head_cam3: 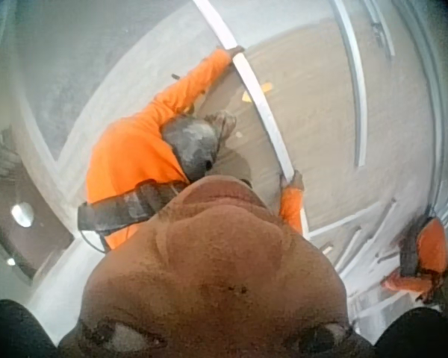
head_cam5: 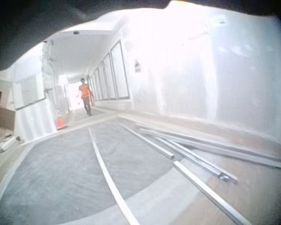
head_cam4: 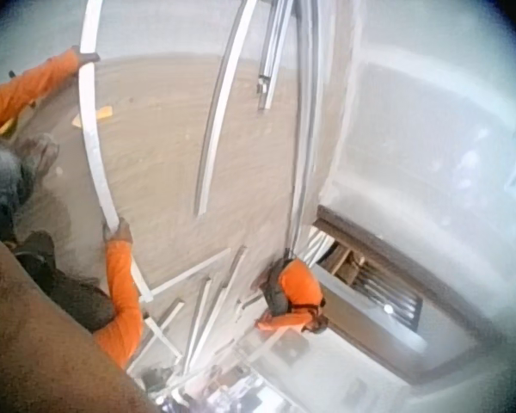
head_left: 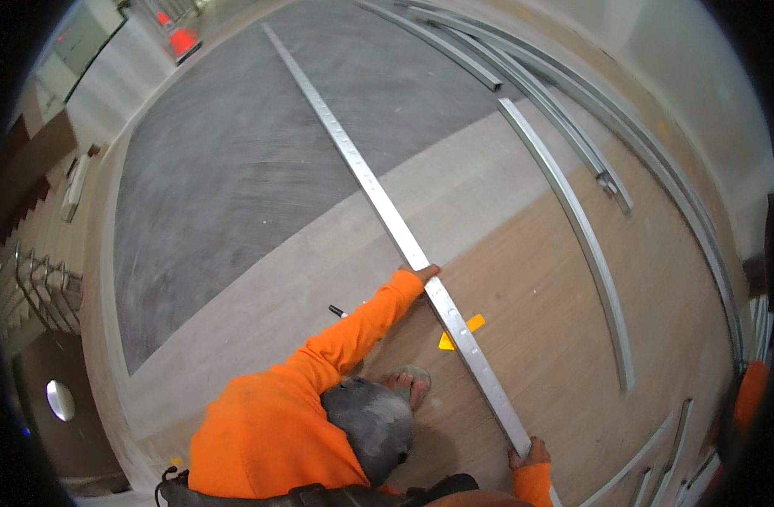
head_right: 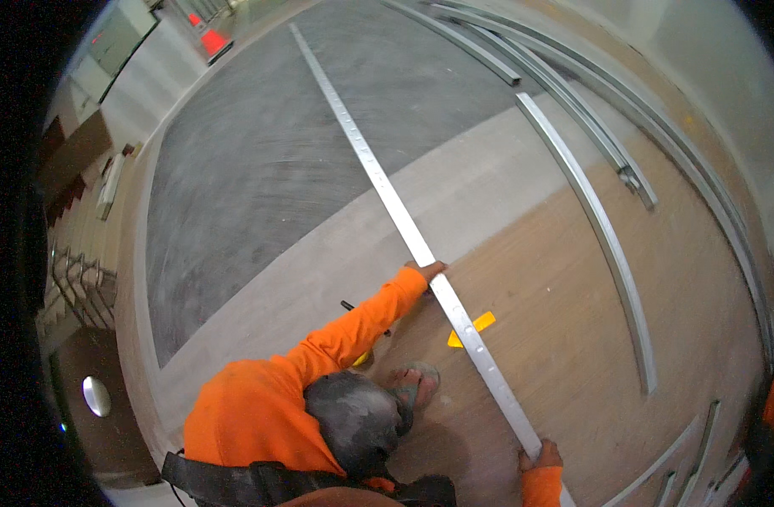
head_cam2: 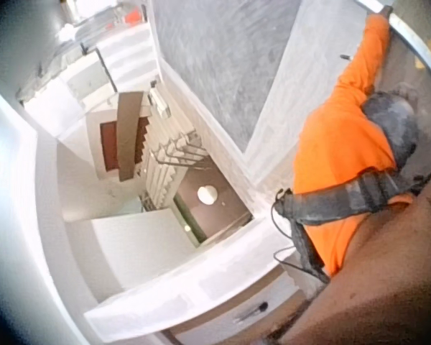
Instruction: The person uses an angle grinder to cut several long metal bars laid out on a wooden floor. They position the bars, cut them to length while sparks fly, and then move the cut pieces aside.
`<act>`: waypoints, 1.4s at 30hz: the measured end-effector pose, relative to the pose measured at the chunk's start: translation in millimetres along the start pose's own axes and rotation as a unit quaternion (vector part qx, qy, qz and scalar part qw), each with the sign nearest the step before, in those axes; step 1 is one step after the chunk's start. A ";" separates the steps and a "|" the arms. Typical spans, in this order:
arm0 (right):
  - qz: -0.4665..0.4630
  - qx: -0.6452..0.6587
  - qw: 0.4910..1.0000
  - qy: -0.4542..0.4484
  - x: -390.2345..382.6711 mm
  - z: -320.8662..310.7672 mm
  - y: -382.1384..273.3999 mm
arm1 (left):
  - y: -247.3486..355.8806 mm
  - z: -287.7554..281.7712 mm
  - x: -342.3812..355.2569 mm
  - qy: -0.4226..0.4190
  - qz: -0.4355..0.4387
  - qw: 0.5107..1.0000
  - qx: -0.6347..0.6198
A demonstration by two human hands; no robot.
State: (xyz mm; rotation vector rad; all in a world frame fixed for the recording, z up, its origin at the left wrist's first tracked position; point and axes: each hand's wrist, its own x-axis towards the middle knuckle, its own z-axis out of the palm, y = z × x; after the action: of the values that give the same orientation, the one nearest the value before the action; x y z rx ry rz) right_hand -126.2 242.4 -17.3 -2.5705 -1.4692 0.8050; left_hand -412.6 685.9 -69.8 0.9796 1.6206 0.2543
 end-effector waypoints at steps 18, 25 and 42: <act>-0.013 -0.010 0.999 -0.052 12.3 17.0 8.3 | -3.3 -38.5 47.2 0.053 -0.142 0.976 0.155; -0.030 -0.030 0.994 -0.097 26.3 6.2 -12.8 | -6.0 -47.7 51.4 -0.025 -0.119 0.992 0.028; -0.041 -0.022 0.994 -0.100 34.3 3.1 -20.8 | -2.2 -42.2 38.3 0.051 -0.073 0.994 0.071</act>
State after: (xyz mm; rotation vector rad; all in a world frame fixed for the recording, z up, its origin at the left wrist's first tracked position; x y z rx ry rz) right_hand -130.0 281.2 -27.4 -2.5026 -1.6529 1.0561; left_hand -450.6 725.6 -85.3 0.9621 1.8139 0.0911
